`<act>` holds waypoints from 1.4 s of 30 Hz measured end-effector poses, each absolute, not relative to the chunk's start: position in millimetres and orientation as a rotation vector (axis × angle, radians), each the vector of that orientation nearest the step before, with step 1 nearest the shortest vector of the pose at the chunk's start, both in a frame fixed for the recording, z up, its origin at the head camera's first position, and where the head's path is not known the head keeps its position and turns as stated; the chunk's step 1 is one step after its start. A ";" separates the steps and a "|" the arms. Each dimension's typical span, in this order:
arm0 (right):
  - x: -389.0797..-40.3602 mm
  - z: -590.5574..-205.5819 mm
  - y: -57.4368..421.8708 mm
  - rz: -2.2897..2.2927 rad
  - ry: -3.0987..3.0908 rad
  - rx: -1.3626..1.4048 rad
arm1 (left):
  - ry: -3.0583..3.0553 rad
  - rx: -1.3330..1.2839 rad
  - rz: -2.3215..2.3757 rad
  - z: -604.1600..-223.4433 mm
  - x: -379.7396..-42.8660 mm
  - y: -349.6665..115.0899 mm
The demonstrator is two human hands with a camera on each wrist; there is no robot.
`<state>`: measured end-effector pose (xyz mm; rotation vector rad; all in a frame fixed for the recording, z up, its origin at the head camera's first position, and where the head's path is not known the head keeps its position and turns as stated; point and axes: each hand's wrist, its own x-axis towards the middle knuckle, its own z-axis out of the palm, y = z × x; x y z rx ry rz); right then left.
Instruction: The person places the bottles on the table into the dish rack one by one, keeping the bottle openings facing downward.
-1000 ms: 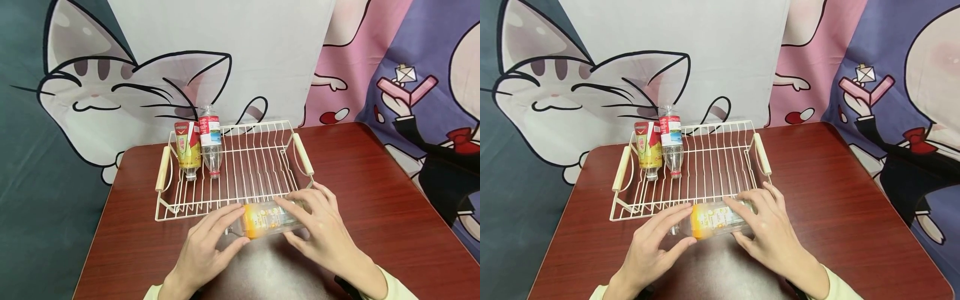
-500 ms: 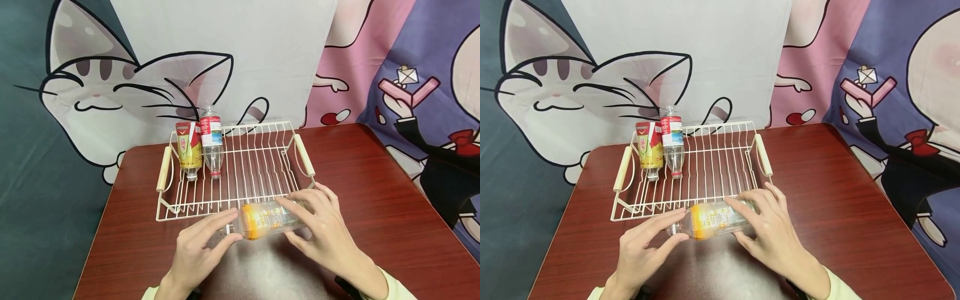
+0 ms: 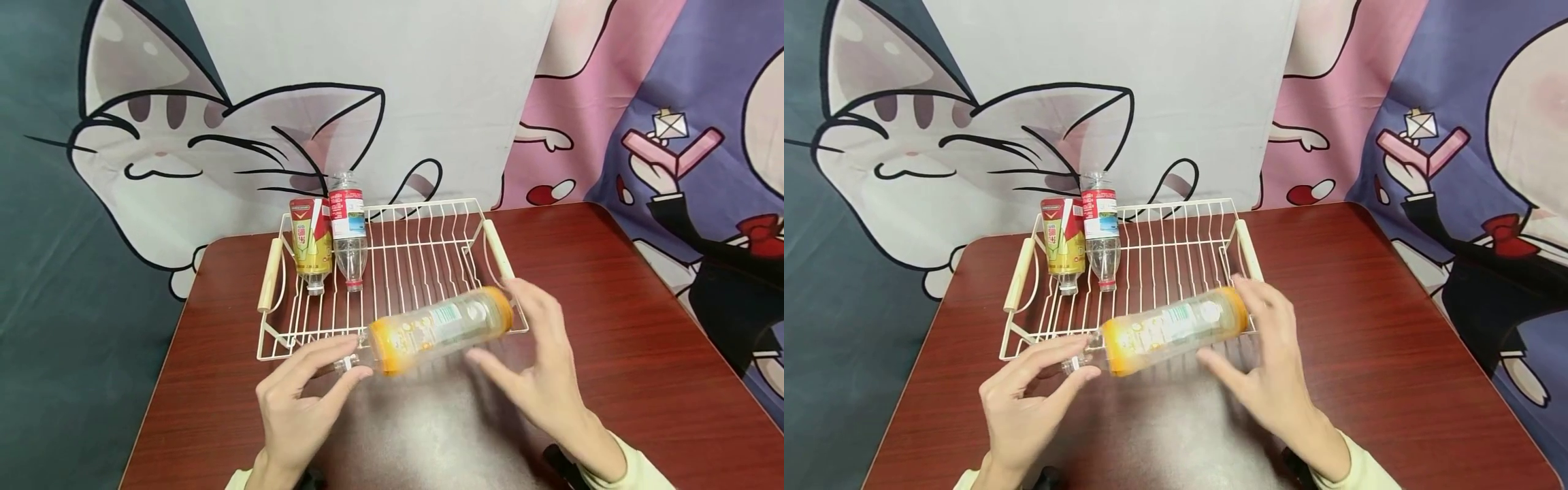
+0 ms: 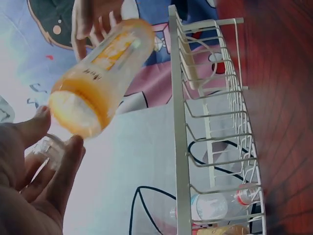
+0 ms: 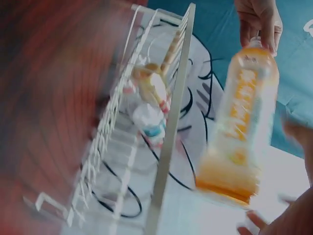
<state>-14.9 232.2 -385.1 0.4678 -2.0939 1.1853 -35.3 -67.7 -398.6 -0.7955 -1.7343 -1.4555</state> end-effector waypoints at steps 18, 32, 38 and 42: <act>-27.4 -363.3 192.0 2.756 -1.496 0.052 | -1.620 -0.862 -1.350 -403.0 -35.5 -55.2; -93.1 -340.7 183.2 2.371 -1.541 0.110 | -2.011 -0.599 -1.090 -419.3 -34.3 -80.9; -128.7 -330.5 182.3 2.262 -1.570 0.206 | -2.299 -0.265 -0.958 -435.4 -37.9 -108.0; -151.7 -325.5 180.4 2.207 -1.614 0.222 | -2.465 -0.121 -0.949 -441.7 -38.6 -115.9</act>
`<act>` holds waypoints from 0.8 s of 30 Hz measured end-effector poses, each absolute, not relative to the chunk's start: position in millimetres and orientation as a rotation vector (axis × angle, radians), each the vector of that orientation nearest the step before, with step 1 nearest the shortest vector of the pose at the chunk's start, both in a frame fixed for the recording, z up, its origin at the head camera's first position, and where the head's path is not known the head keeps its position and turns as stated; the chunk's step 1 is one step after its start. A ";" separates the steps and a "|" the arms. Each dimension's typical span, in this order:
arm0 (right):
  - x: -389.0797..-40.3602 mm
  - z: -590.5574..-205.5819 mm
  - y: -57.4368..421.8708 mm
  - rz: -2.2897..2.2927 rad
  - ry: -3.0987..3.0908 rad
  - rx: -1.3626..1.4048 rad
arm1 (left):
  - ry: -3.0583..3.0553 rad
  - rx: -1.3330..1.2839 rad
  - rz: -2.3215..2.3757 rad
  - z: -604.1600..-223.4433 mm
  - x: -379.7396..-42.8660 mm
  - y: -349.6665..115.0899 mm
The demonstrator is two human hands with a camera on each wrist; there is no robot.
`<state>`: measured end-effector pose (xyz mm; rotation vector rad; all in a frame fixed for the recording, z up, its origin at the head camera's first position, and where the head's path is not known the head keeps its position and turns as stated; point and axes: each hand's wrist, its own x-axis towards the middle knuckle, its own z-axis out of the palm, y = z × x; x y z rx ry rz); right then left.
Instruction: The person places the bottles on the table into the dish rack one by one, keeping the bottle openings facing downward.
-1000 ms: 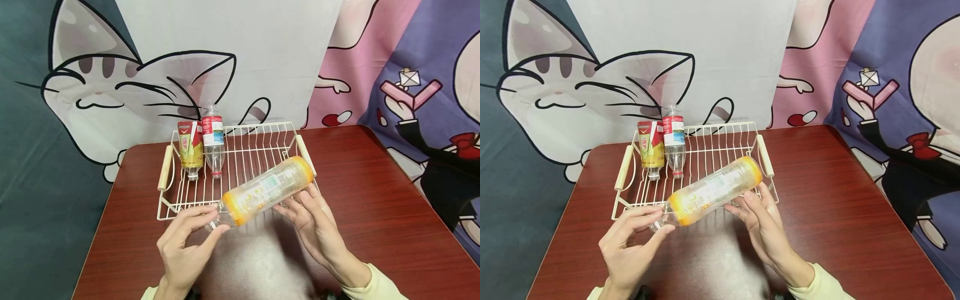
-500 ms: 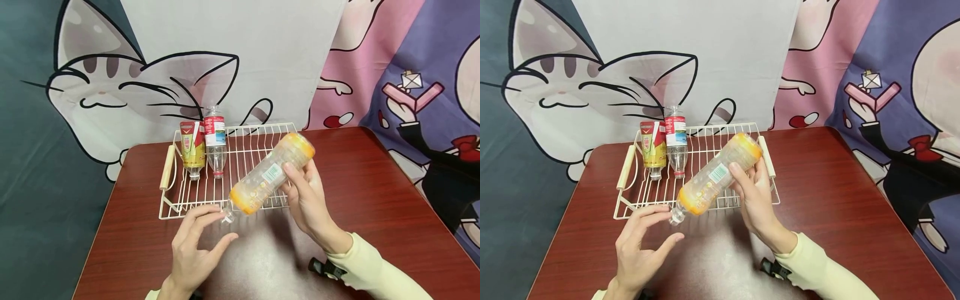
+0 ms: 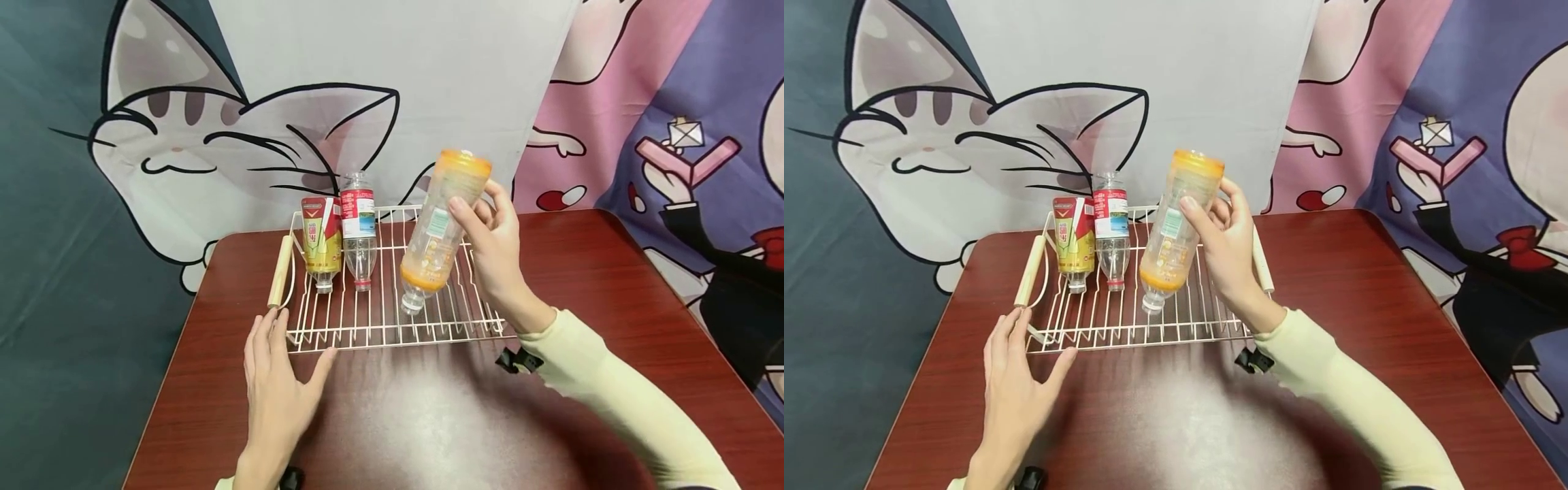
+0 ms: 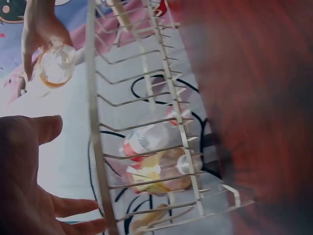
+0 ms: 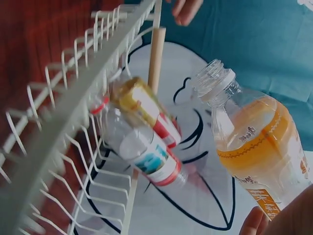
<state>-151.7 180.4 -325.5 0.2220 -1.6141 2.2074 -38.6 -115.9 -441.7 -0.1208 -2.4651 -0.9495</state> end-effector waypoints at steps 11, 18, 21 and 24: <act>-202.2 -321.7 166.8 2.174 -1.726 0.206 | -2.607 0.049 -1.002 -448.6 -39.7 -114.8; -226.8 -326.6 155.9 2.166 -1.807 0.136 | -2.637 0.106 -1.053 -449.7 -40.1 -114.5; -235.4 -331.7 152.9 2.166 -1.870 0.089 | -2.638 0.115 -1.067 -449.3 -40.2 -113.9; -244.5 -339.5 150.6 2.152 -1.929 0.055 | -2.629 0.114 -1.078 -448.6 -40.6 -113.2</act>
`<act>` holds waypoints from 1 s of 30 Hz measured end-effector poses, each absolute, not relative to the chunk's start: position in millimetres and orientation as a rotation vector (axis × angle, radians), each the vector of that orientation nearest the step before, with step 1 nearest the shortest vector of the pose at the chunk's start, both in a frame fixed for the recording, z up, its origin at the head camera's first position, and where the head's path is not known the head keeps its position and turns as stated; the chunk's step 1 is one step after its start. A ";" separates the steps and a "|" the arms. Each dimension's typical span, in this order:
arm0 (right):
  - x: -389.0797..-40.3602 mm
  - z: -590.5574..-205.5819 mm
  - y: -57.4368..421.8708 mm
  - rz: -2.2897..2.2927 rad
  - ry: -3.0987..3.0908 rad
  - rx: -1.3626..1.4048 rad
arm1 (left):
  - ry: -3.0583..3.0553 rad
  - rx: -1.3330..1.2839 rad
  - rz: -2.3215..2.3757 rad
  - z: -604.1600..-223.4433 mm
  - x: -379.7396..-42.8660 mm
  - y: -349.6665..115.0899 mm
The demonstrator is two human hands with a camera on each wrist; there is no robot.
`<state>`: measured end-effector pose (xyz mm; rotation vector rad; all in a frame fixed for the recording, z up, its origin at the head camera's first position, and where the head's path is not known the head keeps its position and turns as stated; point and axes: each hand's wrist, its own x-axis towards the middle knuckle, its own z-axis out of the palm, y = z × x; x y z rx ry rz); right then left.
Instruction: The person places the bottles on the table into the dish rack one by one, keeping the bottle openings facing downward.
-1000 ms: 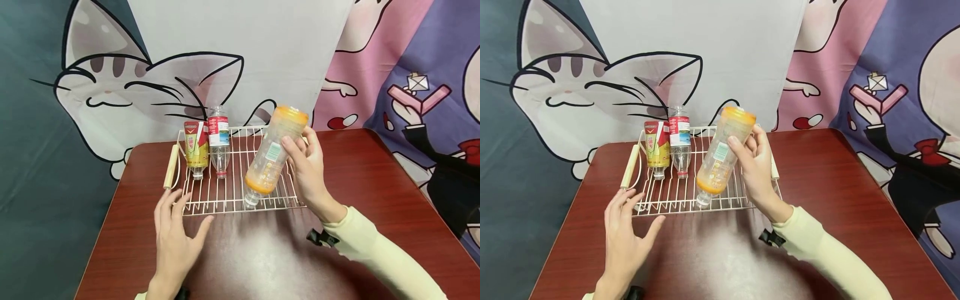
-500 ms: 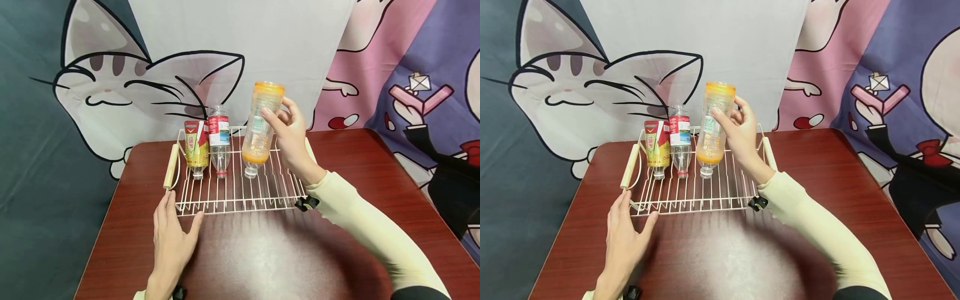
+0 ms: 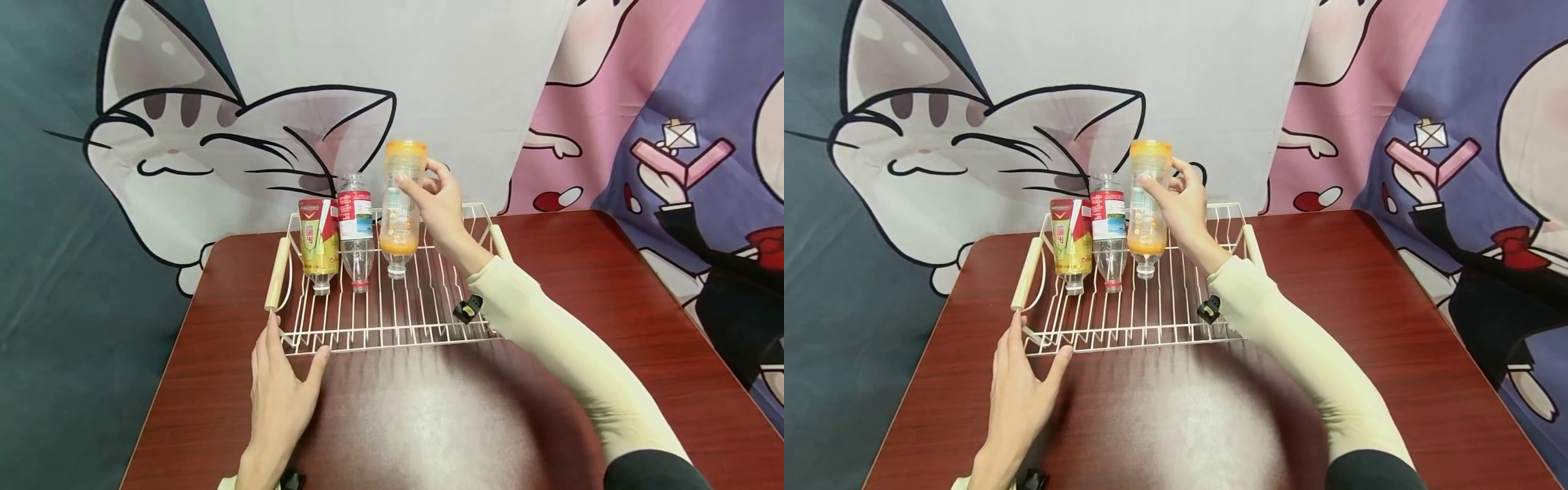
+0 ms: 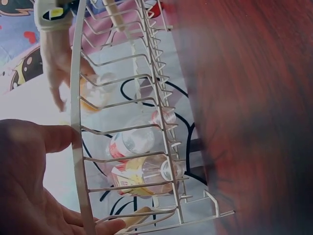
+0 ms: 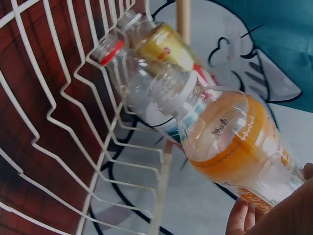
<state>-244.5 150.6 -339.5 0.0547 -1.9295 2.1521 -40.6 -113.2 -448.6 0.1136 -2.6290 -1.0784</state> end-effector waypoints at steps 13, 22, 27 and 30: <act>-261.0 -371.4 138.3 2.017 -2.154 -0.071 | -2.643 0.124 -1.075 -447.5 -40.4 -113.1; -264.8 -379.4 132.3 1.987 -2.250 -0.151 | -2.630 0.123 -1.074 -447.4 -39.7 -113.2; -265.9 -382.0 132.7 1.973 -2.278 -0.182 | -2.640 0.130 -1.077 -446.6 -39.3 -113.5; -266.9 -382.5 134.9 1.977 -2.284 -0.191 | -2.640 0.134 -1.074 -446.9 -39.5 -113.8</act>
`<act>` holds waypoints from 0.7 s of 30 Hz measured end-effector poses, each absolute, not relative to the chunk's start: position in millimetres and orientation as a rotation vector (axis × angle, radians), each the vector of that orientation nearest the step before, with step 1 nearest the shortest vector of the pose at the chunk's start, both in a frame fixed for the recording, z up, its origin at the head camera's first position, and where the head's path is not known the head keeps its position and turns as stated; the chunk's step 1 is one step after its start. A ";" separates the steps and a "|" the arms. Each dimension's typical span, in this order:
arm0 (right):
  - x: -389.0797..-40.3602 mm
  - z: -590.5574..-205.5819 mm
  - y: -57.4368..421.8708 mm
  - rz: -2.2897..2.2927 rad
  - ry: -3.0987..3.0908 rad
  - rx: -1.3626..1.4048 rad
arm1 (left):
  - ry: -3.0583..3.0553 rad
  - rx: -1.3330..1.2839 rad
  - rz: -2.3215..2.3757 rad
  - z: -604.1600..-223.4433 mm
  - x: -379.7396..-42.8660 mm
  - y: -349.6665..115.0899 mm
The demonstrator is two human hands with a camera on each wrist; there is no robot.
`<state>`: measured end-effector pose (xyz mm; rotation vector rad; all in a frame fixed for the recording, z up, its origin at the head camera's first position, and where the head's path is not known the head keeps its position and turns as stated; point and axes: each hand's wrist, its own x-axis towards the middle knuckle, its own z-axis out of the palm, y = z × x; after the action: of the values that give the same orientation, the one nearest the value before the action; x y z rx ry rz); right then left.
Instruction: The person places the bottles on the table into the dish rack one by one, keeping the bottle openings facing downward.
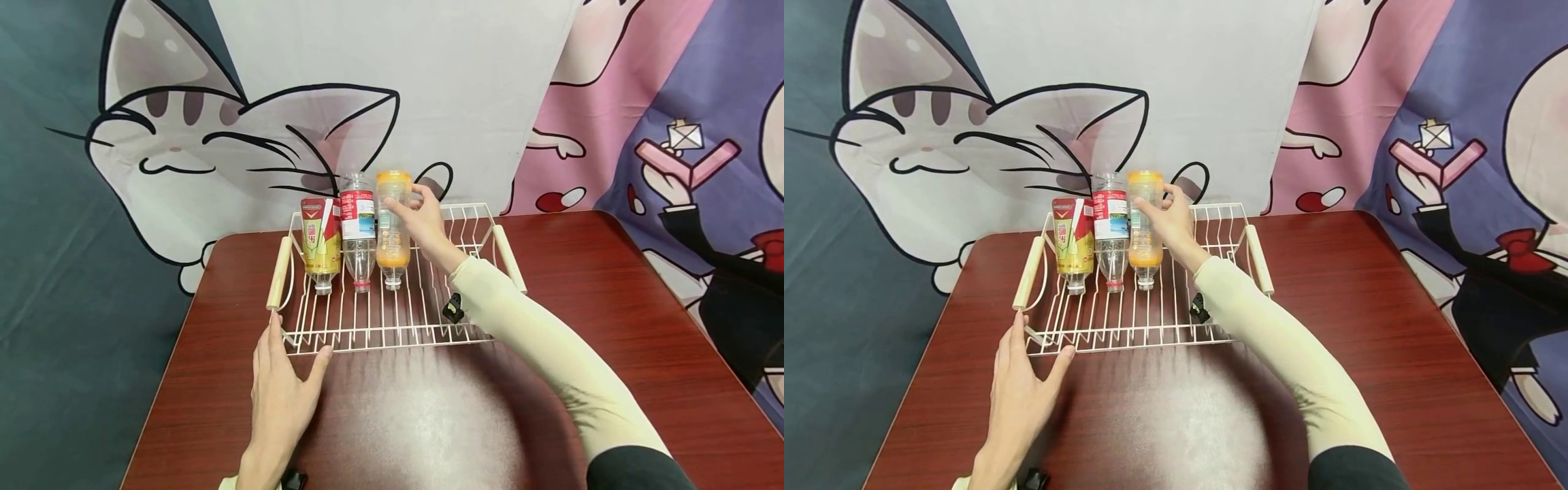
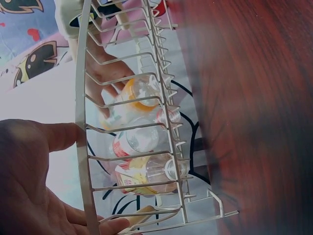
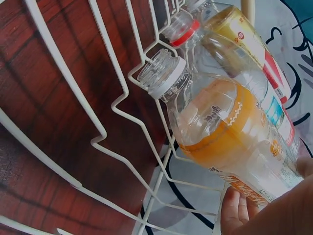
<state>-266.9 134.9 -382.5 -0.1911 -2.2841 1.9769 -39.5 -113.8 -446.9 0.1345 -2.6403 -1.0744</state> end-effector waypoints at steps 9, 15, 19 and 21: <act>-271.0 -385.6 143.6 1.966 -2.290 -0.206 | -2.653 0.144 -1.080 -445.7 -40.1 -113.4; -272.0 -388.7 144.0 1.971 -2.308 -0.193 | -2.658 0.149 -1.082 -444.7 -40.2 -113.1; -272.9 -390.2 144.7 1.962 -2.323 -0.185 | -2.654 0.148 -1.083 -445.4 -40.3 -112.8; -273.3 -391.2 145.1 1.957 -2.328 -0.176 | -2.654 0.150 -1.083 -445.7 -40.6 -112.9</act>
<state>-273.3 145.1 -391.2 -0.1760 -2.3284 1.9573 -40.6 -112.9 -445.7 0.1496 -2.6542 -1.0827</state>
